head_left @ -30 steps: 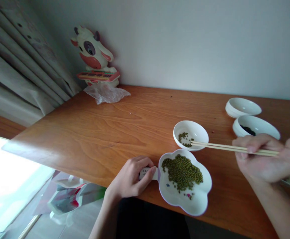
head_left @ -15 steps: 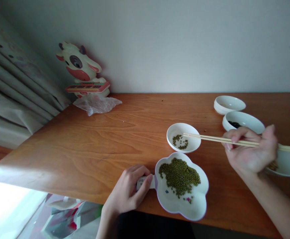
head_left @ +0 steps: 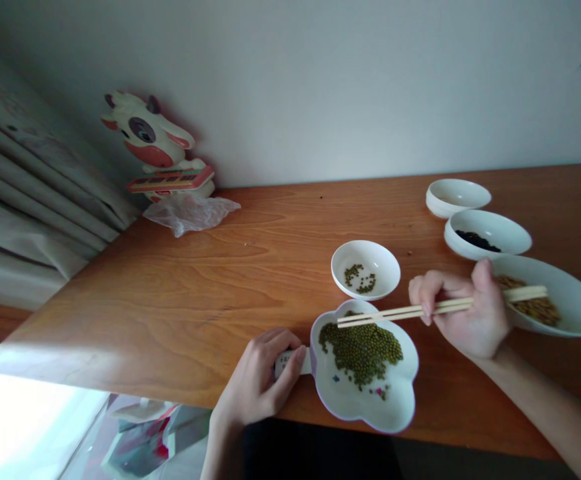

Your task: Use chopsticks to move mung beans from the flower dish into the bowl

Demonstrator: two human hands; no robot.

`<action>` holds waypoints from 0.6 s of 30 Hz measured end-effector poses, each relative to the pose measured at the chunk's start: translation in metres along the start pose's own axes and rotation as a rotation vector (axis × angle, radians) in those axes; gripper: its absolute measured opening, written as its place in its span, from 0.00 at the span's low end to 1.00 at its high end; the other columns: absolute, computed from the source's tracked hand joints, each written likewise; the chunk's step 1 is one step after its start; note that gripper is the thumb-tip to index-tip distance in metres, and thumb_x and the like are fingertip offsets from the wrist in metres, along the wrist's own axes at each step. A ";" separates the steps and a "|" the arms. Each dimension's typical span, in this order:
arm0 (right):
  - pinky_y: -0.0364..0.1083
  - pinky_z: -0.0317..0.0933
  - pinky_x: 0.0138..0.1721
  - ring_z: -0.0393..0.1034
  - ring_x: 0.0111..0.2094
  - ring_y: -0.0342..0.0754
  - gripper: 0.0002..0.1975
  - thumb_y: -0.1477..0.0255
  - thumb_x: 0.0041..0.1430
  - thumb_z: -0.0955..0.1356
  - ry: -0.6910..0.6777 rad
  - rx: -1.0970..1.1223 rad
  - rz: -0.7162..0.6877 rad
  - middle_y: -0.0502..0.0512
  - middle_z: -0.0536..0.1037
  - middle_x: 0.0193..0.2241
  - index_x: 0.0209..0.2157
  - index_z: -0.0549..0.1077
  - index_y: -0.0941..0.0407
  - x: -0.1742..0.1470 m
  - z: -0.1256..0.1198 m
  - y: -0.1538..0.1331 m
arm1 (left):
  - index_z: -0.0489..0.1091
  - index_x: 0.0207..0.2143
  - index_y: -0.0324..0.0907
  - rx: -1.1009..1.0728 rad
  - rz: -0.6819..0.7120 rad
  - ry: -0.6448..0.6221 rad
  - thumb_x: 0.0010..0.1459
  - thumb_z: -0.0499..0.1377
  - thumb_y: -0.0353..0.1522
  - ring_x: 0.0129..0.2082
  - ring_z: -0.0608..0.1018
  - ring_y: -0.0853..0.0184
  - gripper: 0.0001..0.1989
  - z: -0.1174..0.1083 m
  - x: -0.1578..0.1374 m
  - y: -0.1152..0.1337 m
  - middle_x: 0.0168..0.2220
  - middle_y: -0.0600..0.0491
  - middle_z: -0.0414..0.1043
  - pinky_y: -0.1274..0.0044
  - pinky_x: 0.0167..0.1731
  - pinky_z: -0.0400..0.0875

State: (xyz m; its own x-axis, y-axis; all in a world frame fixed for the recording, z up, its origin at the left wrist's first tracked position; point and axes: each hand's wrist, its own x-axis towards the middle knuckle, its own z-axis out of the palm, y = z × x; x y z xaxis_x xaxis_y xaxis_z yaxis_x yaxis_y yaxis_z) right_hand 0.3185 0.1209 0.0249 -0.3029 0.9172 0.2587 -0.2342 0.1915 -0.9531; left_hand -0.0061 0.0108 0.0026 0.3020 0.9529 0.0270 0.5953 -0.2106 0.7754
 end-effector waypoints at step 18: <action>0.50 0.57 0.29 0.65 0.24 0.50 0.43 0.43 0.72 0.47 -0.288 -0.150 0.074 0.55 0.71 0.21 0.24 0.76 0.53 -0.020 0.017 0.019 | 0.71 0.36 0.42 -0.006 0.013 0.010 0.73 0.54 0.38 0.33 0.75 0.65 0.13 -0.001 0.001 0.001 0.34 0.51 0.75 0.74 0.35 0.66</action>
State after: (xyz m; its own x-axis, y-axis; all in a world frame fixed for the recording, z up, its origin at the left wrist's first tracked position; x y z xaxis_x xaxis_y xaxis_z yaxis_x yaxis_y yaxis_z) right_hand 0.3044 0.0998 0.0044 -0.5674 0.7984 0.2015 -0.0702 0.1969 -0.9779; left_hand -0.0058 0.0120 0.0040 0.3020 0.9523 0.0439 0.5865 -0.2219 0.7790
